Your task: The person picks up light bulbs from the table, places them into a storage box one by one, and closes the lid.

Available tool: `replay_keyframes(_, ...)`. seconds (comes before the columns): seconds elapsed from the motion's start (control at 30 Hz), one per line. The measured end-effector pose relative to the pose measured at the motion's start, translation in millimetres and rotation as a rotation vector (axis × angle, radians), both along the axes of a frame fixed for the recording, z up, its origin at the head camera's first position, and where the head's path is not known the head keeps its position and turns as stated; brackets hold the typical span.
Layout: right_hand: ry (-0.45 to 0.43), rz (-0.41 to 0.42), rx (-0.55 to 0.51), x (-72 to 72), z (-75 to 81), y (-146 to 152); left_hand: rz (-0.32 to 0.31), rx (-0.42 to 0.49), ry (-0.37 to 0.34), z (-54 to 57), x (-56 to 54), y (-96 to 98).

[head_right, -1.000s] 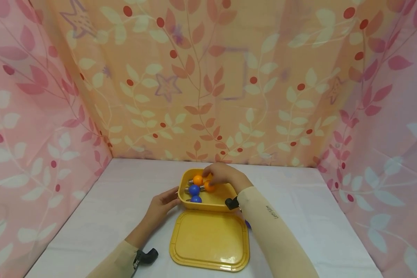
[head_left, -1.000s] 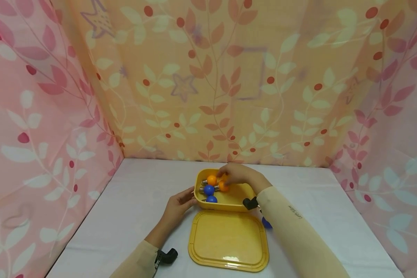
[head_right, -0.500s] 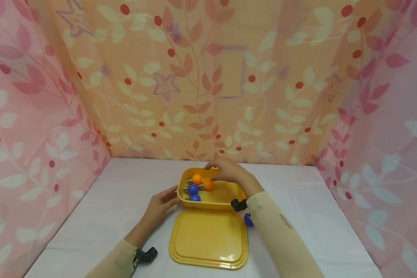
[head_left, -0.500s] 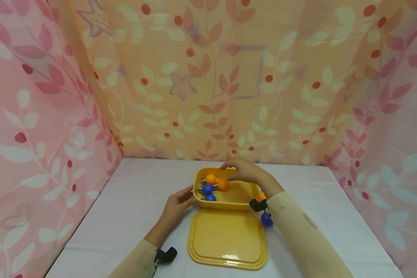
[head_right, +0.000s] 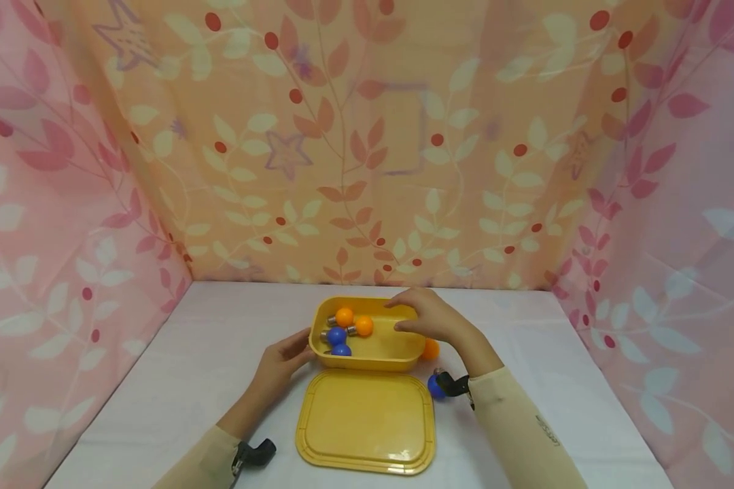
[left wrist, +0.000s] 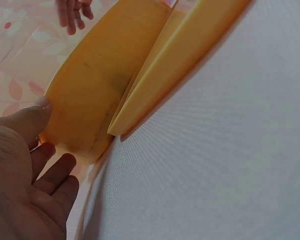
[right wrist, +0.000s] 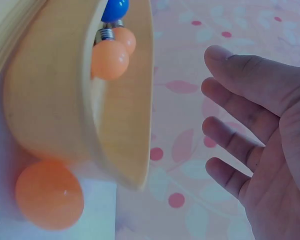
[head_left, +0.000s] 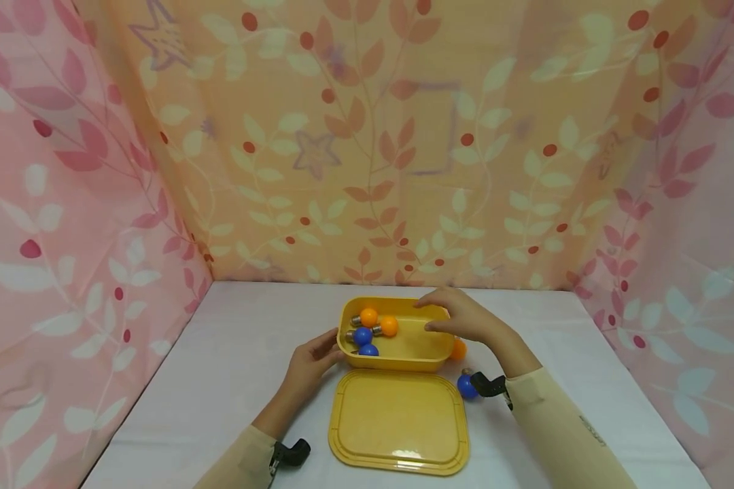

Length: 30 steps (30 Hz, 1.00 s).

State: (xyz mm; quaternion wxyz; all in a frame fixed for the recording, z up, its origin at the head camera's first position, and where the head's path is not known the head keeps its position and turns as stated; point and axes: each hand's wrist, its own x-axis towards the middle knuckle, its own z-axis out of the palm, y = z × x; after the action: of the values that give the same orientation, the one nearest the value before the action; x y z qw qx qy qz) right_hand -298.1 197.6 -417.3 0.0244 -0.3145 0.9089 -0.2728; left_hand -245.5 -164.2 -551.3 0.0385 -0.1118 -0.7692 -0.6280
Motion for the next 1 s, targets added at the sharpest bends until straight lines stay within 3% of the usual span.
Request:
replay_keyframes(0.47,0.092,-0.054,-0.119,33.8,-27.5,40,0.031,-0.044,0.000,0.4,5.0,10.6)
replay_keyframes(0.7,0.080,-0.100,-0.175,37.8,-44.7,55,0.058,-0.022,-0.020,3.7,7.0,15.6)
replay_keyframes(1.0,0.105,-0.167,-0.172,35.9,-50.8,71,0.068,-0.039,-0.018,9.7,9.9,15.2)
